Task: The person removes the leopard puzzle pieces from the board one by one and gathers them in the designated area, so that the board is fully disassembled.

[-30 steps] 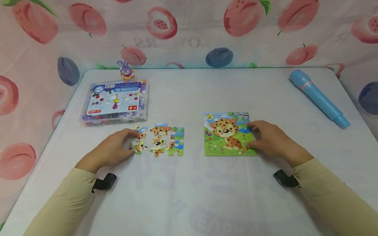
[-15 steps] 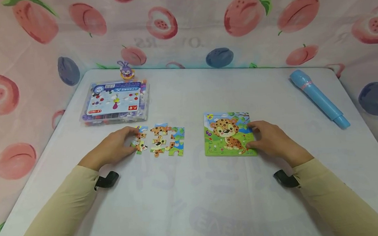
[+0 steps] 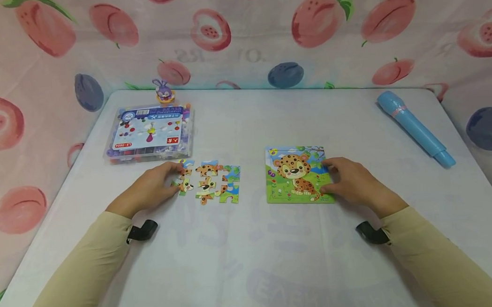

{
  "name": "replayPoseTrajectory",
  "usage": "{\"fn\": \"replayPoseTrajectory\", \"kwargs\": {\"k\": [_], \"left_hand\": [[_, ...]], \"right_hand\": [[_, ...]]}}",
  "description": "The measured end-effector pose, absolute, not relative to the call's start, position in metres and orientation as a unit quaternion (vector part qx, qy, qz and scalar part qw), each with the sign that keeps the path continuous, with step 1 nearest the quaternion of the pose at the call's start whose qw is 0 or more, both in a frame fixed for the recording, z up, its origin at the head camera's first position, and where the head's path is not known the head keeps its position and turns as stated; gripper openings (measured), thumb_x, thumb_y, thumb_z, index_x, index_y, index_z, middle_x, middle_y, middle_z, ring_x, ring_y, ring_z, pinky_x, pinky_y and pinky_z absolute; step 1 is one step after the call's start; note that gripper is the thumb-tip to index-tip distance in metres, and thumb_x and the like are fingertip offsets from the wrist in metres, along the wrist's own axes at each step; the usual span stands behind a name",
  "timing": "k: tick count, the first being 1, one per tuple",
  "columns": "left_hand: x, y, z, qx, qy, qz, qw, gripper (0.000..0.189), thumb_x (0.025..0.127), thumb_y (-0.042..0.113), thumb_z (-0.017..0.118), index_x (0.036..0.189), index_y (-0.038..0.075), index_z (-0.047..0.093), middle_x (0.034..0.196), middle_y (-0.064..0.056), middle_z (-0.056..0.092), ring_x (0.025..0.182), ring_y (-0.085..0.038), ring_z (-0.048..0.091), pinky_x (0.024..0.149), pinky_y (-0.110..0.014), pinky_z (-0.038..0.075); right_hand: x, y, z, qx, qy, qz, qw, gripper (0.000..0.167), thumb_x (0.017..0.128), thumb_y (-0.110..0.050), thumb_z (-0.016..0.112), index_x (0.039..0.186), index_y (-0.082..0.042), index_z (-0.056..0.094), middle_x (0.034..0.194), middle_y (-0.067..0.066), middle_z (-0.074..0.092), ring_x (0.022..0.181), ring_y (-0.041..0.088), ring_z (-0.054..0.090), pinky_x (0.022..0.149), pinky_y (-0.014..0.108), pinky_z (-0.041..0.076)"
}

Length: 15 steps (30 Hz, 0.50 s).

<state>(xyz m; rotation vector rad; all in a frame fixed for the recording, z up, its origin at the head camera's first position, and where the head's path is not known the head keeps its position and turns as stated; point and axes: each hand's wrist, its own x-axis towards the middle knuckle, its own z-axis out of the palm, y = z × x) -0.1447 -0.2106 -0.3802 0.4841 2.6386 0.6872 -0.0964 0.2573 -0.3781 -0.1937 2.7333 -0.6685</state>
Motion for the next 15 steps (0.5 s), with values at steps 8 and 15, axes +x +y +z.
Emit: {"fn": "replayPoseTrajectory", "kwargs": {"k": [8, 15], "left_hand": [[-0.142, -0.204, -0.372, 0.178, 0.936, 0.250, 0.174, 0.048, 0.093, 0.009, 0.067, 0.137, -0.001, 0.051, 0.135, -0.020, 0.056, 0.134, -0.040, 0.044, 0.111, -0.056, 0.033], [-0.138, -0.174, -0.360, 0.214, 0.924, 0.274, 0.161, 0.055, 0.093, 0.009, 0.069, 0.142, -0.004, 0.048, 0.137, -0.021, 0.055, 0.125, -0.037, 0.052, 0.104, -0.053, 0.041]], "right_hand": [[-0.097, 0.257, -0.377, -0.065, 0.956, -0.234, 0.163, 0.073, 0.088, -0.023, 0.078, 0.144, 0.007, 0.043, 0.134, 0.031, 0.051, 0.129, 0.047, 0.044, 0.108, 0.062, 0.032], [-0.097, 0.257, -0.377, -0.062, 0.956, -0.236, 0.163, 0.073, 0.088, -0.024, 0.078, 0.145, 0.007, 0.043, 0.133, 0.030, 0.052, 0.129, 0.046, 0.044, 0.108, 0.062, 0.032]]}}
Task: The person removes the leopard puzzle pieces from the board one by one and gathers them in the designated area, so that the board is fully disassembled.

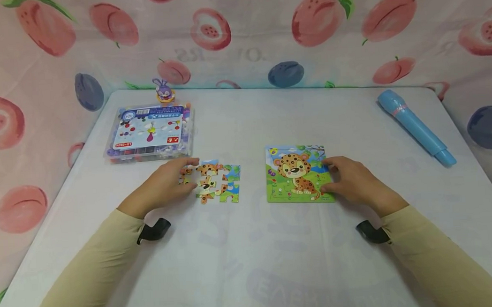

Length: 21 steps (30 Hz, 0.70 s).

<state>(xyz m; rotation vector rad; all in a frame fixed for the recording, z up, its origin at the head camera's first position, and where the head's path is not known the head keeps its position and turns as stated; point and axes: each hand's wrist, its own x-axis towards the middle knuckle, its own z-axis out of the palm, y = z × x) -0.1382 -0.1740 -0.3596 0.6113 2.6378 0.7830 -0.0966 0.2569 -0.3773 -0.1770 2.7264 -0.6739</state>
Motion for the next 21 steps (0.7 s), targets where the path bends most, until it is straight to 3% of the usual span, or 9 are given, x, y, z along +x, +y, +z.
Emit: {"fn": "replayPoseTrajectory", "kwargs": {"k": [5, 12, 21], "left_hand": [[-0.141, -0.147, -0.355, 0.233, 0.915, 0.280, 0.171, 0.059, 0.092, 0.012, 0.071, 0.144, -0.001, 0.046, 0.144, -0.016, 0.052, 0.136, -0.034, 0.044, 0.111, -0.050, 0.036], [-0.145, -0.106, -0.358, 0.266, 0.899, 0.290, 0.193, 0.060, 0.091, 0.013, 0.072, 0.144, 0.002, 0.047, 0.143, -0.010, 0.053, 0.129, -0.028, 0.051, 0.108, -0.043, 0.041], [-0.144, -0.061, -0.372, 0.307, 0.888, 0.267, 0.213, 0.055, 0.091, 0.017, 0.074, 0.140, 0.005, 0.052, 0.140, -0.011, 0.054, 0.135, -0.026, 0.045, 0.112, -0.038, 0.036]], "right_hand": [[-0.096, 0.257, -0.377, -0.064, 0.956, -0.236, 0.163, 0.074, 0.088, -0.025, 0.078, 0.145, 0.007, 0.043, 0.134, 0.031, 0.052, 0.129, 0.047, 0.043, 0.108, 0.062, 0.032], [-0.097, 0.257, -0.377, -0.066, 0.956, -0.236, 0.162, 0.073, 0.089, -0.025, 0.077, 0.145, 0.007, 0.043, 0.133, 0.031, 0.052, 0.130, 0.048, 0.042, 0.108, 0.062, 0.032], [-0.096, 0.257, -0.376, -0.060, 0.955, -0.241, 0.164, 0.074, 0.088, -0.024, 0.078, 0.145, 0.007, 0.042, 0.133, 0.031, 0.052, 0.130, 0.048, 0.041, 0.109, 0.062, 0.030]]}}
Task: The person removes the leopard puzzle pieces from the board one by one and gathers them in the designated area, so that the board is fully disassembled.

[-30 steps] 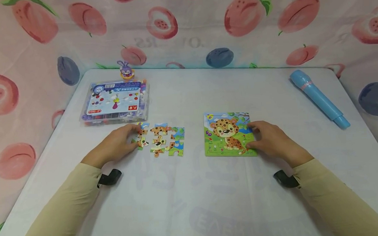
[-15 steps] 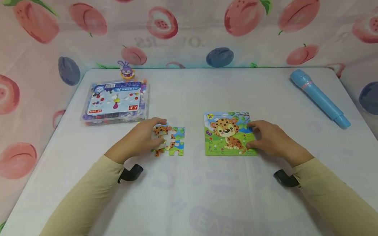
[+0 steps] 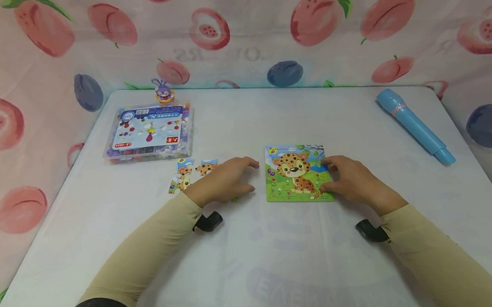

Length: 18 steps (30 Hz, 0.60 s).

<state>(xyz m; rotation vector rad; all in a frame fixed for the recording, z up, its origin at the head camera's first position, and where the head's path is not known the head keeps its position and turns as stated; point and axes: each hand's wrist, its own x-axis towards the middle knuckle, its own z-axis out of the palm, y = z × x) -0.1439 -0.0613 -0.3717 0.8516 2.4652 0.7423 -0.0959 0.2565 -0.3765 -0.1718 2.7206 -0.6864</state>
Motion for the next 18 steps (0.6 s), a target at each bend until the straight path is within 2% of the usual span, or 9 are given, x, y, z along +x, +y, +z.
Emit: {"fn": "replayPoseTrajectory", "kwargs": {"k": [9, 18], "left_hand": [[-0.143, -0.029, -0.386, 0.354, 0.871, 0.269, 0.210, 0.052, 0.089, 0.011, 0.073, 0.136, 0.001, 0.053, 0.135, -0.011, 0.058, 0.130, -0.026, 0.049, 0.112, -0.034, 0.035], [-0.139, -0.012, -0.389, 0.349, 0.880, 0.246, 0.209, 0.051, 0.090, 0.017, 0.075, 0.136, 0.005, 0.056, 0.130, -0.008, 0.060, 0.121, -0.021, 0.053, 0.105, -0.033, 0.041]], "right_hand": [[-0.097, 0.256, -0.376, -0.062, 0.956, -0.236, 0.165, 0.074, 0.088, -0.024, 0.078, 0.145, 0.006, 0.043, 0.133, 0.031, 0.052, 0.130, 0.048, 0.042, 0.109, 0.062, 0.030], [-0.097, 0.252, -0.376, -0.089, 0.958, -0.225, 0.152, 0.068, 0.087, -0.021, 0.079, 0.140, 0.009, 0.048, 0.136, 0.031, 0.051, 0.131, 0.049, 0.041, 0.109, 0.062, 0.031]]}}
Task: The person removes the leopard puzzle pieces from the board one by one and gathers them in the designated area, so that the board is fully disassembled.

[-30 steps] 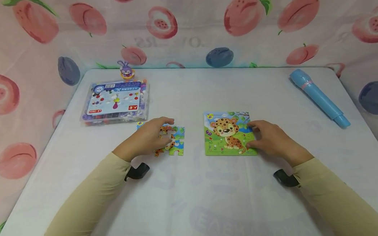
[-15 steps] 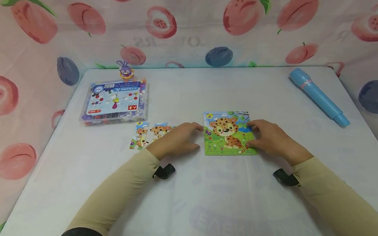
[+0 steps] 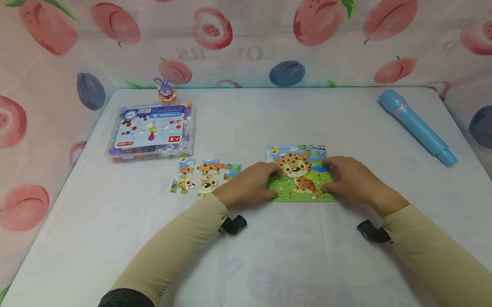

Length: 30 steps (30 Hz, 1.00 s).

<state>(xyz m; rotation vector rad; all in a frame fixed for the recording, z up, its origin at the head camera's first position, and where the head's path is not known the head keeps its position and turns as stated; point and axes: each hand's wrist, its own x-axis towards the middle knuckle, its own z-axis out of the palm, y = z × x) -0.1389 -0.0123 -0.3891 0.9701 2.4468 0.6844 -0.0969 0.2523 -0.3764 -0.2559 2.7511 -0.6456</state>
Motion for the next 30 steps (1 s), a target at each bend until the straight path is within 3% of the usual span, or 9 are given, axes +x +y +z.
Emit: {"fn": "replayPoseTrajectory", "kwargs": {"k": [10, 30], "left_hand": [[-0.137, -0.011, -0.391, 0.350, 0.883, 0.237, 0.203, 0.049, 0.091, 0.019, 0.074, 0.136, 0.008, 0.057, 0.133, -0.005, 0.059, 0.128, -0.021, 0.048, 0.108, -0.035, 0.039], [-0.137, -0.006, -0.391, 0.361, 0.859, 0.296, 0.209, 0.046, 0.089, 0.003, 0.072, 0.130, 0.003, 0.053, 0.124, -0.009, 0.056, 0.112, -0.020, 0.053, 0.097, -0.030, 0.044]], "right_hand": [[-0.097, 0.236, -0.378, -0.125, 0.950, -0.236, 0.160, 0.059, 0.088, -0.020, 0.078, 0.136, 0.005, 0.055, 0.135, 0.025, 0.056, 0.129, 0.045, 0.045, 0.107, 0.059, 0.034], [-0.102, 0.226, -0.375, -0.124, 0.954, -0.214, 0.169, 0.058, 0.086, -0.018, 0.080, 0.135, 0.004, 0.057, 0.129, 0.020, 0.061, 0.125, 0.041, 0.051, 0.105, 0.058, 0.038]]}}
